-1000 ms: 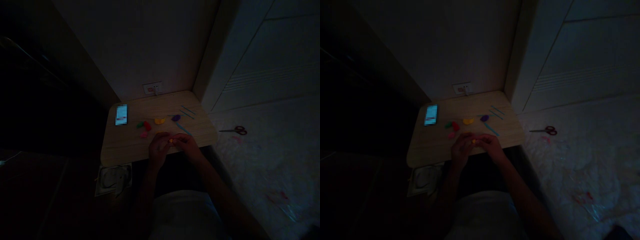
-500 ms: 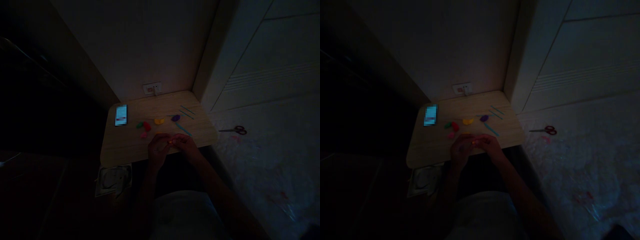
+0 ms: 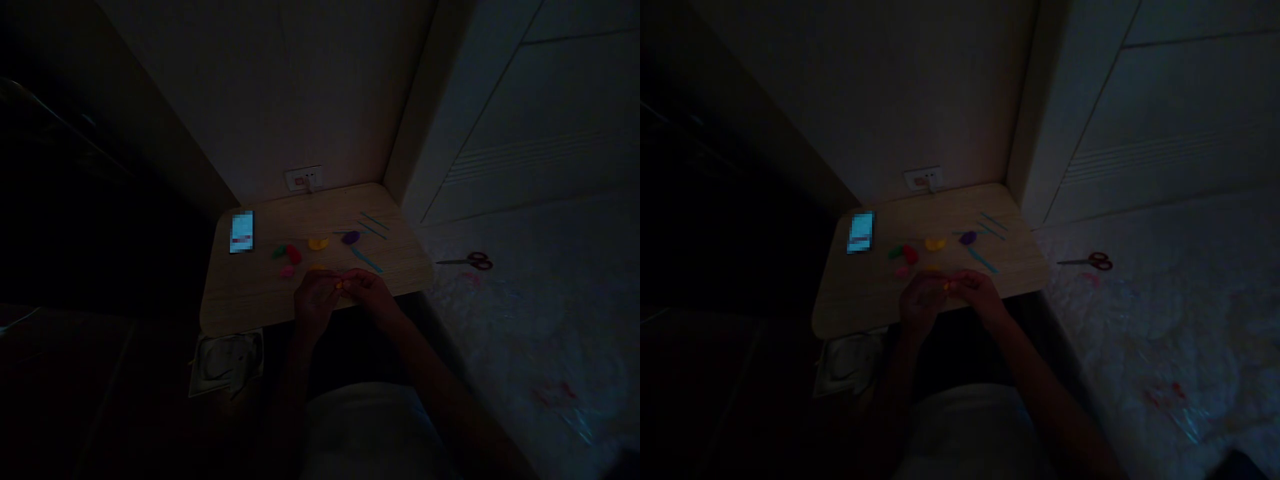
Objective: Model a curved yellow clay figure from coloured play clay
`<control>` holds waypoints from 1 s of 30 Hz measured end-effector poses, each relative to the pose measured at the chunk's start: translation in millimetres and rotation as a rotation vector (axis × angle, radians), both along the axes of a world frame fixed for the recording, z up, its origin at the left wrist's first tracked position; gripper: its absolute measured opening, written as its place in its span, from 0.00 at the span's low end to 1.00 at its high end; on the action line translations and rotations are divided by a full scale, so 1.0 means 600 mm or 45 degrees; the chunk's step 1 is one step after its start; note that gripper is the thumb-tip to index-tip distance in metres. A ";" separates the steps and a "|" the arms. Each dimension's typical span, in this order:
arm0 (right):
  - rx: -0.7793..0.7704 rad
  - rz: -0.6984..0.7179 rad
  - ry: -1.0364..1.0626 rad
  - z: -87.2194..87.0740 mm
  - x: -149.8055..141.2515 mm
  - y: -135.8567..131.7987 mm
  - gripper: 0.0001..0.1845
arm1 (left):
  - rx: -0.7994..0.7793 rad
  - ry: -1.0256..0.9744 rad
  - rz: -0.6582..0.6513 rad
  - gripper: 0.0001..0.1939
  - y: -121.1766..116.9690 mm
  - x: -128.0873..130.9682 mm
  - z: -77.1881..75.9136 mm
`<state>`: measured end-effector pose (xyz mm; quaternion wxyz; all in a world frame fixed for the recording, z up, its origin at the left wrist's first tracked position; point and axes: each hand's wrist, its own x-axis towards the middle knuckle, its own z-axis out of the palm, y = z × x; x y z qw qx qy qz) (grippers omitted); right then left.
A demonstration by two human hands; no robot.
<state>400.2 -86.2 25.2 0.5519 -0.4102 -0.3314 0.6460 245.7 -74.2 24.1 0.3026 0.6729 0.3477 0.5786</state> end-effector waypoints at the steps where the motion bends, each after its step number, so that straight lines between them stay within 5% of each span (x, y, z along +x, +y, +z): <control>1: 0.001 0.004 -0.002 0.000 0.001 0.000 0.19 | 0.004 0.006 -0.003 0.06 0.000 0.000 0.000; 30: 0.080 0.025 -0.160 -0.006 0.003 0.003 0.18 | 0.163 0.290 0.098 0.05 0.000 -0.009 -0.007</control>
